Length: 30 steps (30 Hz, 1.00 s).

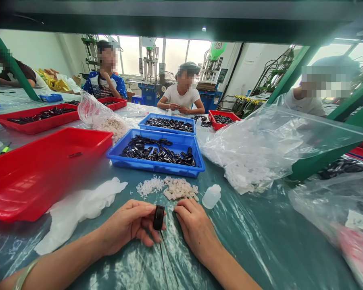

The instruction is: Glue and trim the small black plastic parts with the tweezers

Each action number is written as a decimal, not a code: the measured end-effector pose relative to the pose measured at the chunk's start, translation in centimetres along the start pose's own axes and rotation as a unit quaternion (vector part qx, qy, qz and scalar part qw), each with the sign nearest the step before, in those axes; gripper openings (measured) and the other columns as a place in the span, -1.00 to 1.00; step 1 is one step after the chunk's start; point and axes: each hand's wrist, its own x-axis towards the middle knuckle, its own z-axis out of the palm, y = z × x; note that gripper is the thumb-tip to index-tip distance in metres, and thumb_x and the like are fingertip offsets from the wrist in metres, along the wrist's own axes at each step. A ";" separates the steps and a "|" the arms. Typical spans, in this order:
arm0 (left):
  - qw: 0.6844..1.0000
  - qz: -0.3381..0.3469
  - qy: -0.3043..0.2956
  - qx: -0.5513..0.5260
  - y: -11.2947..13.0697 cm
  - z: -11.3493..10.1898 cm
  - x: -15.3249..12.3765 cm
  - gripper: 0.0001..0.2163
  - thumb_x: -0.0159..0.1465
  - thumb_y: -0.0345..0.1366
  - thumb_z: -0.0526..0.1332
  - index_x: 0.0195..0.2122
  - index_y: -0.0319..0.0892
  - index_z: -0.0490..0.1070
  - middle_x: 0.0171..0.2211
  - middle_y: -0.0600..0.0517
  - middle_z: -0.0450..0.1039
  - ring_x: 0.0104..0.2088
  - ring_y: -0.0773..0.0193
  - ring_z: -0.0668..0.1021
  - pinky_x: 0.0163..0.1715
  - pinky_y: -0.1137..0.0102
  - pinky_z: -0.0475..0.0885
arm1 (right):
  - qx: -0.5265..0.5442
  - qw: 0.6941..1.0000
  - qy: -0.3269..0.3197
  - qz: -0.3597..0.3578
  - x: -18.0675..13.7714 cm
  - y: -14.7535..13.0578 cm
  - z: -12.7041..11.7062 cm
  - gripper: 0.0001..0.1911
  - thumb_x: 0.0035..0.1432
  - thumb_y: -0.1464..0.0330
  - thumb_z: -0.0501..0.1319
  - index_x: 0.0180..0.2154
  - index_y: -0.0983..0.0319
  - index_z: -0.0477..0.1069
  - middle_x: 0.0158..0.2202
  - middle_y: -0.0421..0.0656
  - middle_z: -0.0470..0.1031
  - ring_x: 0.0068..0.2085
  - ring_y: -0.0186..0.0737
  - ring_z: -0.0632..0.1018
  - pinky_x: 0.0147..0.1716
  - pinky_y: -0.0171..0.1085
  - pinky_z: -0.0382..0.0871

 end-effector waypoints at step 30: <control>0.990 0.008 -0.033 0.139 -0.8 0.6 -0.6 -0.78 0.01 -0.25 0.31 -0.36 -0.30 0.53 -0.47 -0.03 0.44 -0.50 0.33 0.51 -0.52 0.49 0.43 | 0.357 0.905 0.129 0.193 -0.2 -3.3 -3.5 -0.89 -0.04 0.34 0.29 -0.52 0.23 0.44 -0.53 -0.20 0.47 -0.48 -0.29 0.49 -0.50 -0.38 0.41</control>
